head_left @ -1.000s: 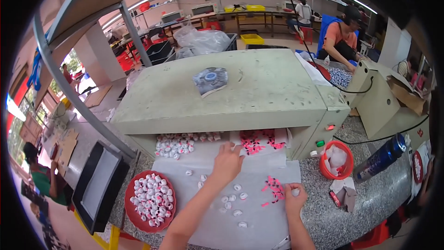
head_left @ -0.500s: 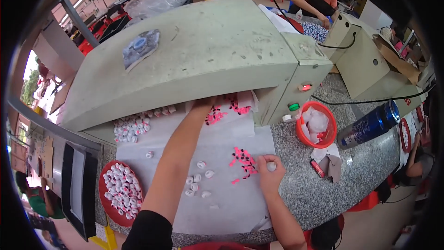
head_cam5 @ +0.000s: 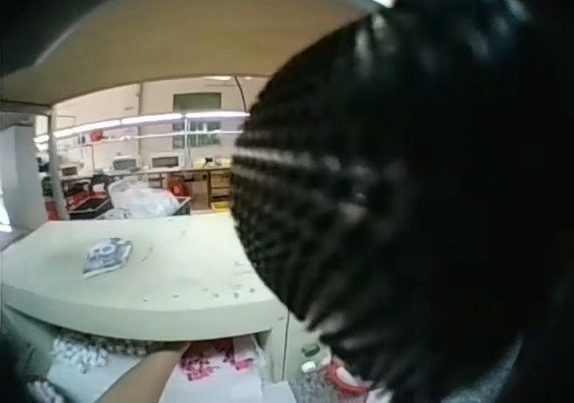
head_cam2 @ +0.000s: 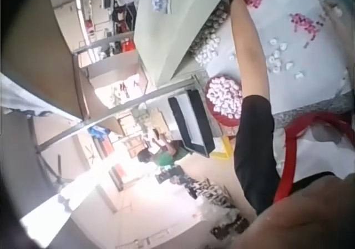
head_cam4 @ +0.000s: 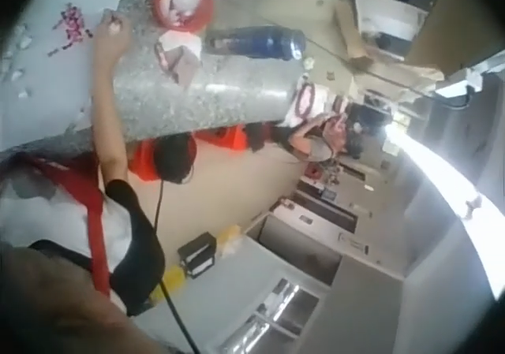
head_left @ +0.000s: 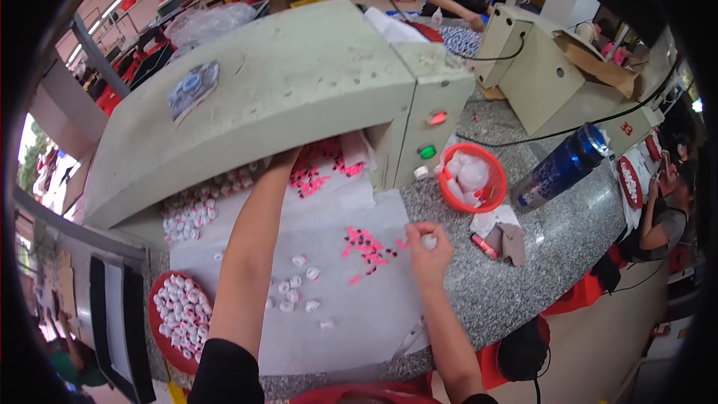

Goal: The worker is attaching small pink bow accessories onto white toy character heads at a factory workbench.

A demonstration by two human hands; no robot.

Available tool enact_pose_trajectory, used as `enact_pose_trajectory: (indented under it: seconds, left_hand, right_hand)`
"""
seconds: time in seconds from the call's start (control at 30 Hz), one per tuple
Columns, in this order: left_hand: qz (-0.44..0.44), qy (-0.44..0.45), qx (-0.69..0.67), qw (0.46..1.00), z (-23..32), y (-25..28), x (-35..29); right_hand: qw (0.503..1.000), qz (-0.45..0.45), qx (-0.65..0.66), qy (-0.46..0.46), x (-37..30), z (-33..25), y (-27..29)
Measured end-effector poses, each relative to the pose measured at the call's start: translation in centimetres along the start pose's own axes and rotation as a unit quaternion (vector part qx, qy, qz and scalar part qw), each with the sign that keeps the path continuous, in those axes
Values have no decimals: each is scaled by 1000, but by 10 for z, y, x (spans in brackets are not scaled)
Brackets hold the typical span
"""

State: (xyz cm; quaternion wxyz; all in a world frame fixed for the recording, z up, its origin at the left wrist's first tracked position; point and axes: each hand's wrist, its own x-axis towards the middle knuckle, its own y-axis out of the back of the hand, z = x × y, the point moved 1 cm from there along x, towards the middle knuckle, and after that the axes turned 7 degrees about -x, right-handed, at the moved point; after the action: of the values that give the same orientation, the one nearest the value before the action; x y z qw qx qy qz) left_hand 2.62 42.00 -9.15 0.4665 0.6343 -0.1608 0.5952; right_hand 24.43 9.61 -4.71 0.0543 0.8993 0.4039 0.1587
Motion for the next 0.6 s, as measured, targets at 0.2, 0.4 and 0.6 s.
enact_pose_trajectory:
  seconds: [0.2,0.4,0.6]
  left_hand:
    - [-286,480,-182,809,116,43,34]
    - [-351,195,-184,897,282,122,-50]
    - [-426,124,-118,888,300,133,-47]
  right_hand:
    - [999,34,25,-35,17,23,16]
    - [998,18,40,-45,13,15,8]
    - [996,2,-87,9,15,11,17]
